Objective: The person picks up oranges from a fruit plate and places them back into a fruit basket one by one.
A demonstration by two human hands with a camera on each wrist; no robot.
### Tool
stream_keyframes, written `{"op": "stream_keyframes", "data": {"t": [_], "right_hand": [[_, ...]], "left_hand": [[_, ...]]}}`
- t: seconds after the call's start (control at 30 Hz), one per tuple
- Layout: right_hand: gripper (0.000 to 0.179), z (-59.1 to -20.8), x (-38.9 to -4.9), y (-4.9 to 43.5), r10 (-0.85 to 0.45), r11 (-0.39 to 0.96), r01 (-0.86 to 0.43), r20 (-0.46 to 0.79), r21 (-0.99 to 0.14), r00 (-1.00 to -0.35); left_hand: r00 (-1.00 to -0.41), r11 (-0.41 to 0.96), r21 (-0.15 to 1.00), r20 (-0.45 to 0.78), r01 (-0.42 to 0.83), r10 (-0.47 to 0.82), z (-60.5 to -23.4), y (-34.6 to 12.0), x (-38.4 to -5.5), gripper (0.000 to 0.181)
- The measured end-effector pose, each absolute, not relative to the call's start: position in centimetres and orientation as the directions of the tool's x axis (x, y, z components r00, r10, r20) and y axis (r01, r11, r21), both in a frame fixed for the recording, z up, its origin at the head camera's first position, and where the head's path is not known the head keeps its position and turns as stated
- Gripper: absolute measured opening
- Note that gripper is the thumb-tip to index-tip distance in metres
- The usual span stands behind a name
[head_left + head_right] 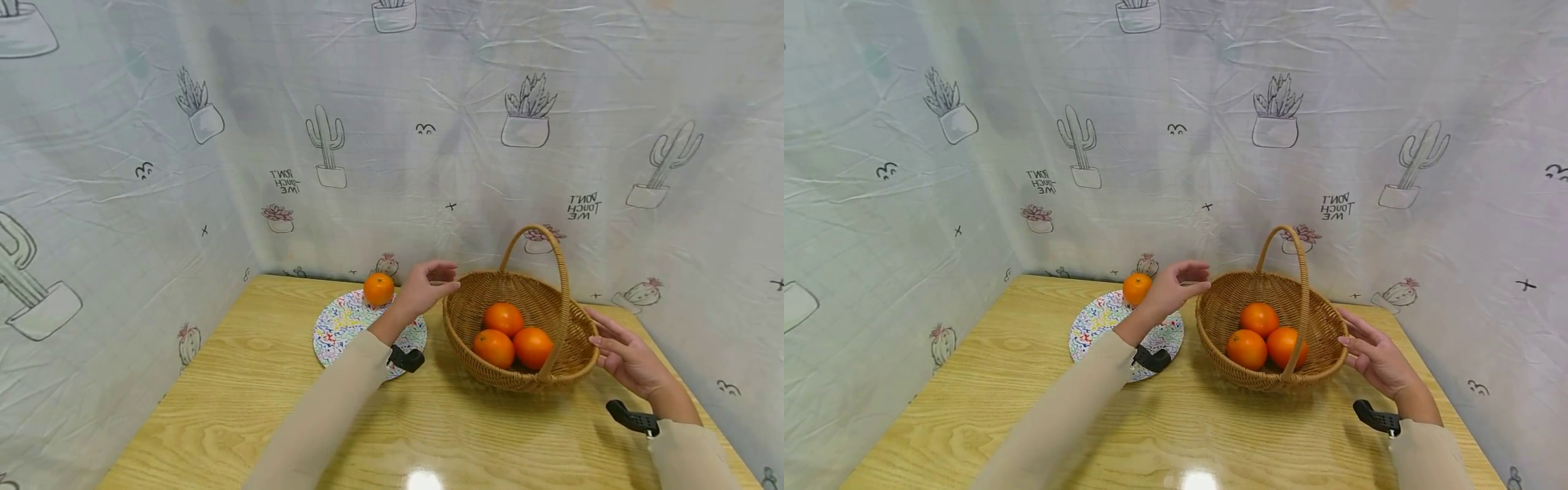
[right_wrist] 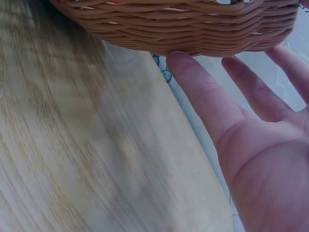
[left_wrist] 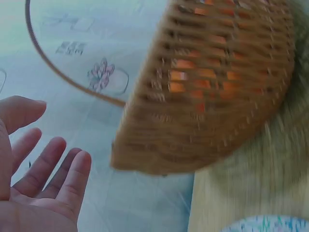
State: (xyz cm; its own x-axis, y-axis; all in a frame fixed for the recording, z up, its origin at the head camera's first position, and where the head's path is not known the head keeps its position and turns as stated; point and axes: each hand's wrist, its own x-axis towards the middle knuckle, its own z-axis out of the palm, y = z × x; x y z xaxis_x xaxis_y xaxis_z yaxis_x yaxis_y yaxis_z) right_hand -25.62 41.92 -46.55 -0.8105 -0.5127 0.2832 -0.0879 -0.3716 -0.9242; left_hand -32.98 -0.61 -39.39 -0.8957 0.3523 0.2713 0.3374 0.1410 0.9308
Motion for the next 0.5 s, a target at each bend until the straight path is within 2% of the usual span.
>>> {"op": "stream_keyframes", "data": {"t": [0.5], "right_hand": [[0.063, -46.1, -25.6, 41.9, -0.502, -0.347, -0.076, 0.253, -0.935, -0.827]], "left_hand": [[-0.927, 0.16, 0.919, 0.332, 0.359, 0.172, -42.6, -6.8, -34.7, 0.04]]}}
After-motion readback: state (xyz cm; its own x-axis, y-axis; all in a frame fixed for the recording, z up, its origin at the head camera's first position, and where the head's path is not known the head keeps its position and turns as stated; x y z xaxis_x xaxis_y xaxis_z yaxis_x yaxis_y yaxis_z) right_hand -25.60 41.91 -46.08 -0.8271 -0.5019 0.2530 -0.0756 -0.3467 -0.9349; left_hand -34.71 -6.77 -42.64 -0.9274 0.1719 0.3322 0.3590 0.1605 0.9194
